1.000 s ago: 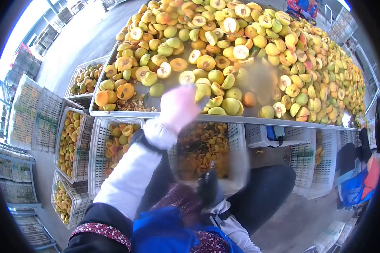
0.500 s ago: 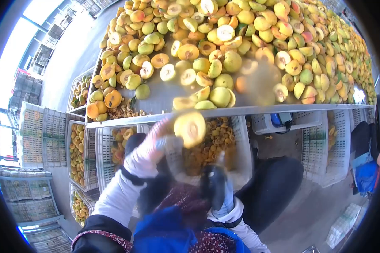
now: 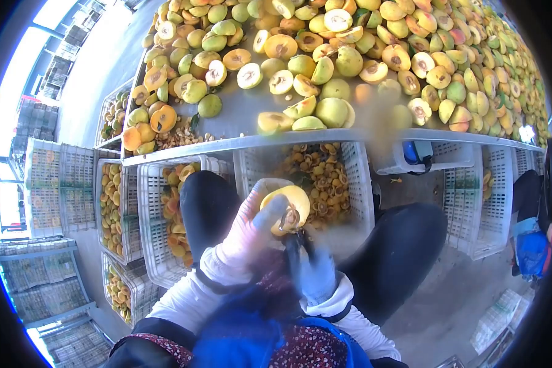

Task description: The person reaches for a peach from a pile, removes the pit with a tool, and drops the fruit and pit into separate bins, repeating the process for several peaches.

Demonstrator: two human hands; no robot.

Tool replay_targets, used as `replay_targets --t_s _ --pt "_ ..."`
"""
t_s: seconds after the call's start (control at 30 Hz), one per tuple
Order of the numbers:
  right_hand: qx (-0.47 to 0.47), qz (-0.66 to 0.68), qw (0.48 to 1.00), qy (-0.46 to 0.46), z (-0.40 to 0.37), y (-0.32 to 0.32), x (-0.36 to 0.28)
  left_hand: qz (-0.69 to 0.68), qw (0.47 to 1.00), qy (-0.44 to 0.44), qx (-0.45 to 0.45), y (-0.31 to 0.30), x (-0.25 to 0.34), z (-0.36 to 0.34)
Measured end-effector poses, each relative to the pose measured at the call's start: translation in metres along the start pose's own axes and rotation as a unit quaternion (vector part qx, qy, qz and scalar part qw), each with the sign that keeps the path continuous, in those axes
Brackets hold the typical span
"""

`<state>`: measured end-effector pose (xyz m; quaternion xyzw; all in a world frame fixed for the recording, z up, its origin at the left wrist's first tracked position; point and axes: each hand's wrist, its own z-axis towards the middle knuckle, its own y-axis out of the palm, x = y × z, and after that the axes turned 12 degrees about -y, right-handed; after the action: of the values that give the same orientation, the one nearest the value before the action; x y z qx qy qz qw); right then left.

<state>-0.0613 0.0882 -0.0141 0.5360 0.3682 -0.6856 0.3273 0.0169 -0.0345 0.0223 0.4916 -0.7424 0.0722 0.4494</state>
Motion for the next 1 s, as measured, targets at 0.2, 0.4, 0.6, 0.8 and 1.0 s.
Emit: replay_targets --t_s 0.2,0.4,0.6,0.8,1.0 --pt "0.018 0.024 0.999 0.034 -0.006 0.008 -0.002 -0.007 0.988 0.110 0.105 0.014 -0.024 -0.001" --pt "-0.018 -0.154 0.985 -0.076 -0.018 0.009 0.011 0.044 0.971 0.175 0.155 0.029 -0.033 -0.001" --pt "0.028 -0.207 0.972 -0.109 -0.031 0.012 0.015 -0.003 0.973 0.178 0.150 0.036 -0.035 -0.001" --pt "-0.006 0.048 0.991 0.127 -0.015 0.000 -0.013 0.043 0.973 0.194 0.115 0.032 -0.044 0.002" --pt "-0.074 -0.320 0.910 -0.254 -0.031 -0.009 0.033 0.101 0.983 0.154 -0.011 0.013 -0.050 0.013"
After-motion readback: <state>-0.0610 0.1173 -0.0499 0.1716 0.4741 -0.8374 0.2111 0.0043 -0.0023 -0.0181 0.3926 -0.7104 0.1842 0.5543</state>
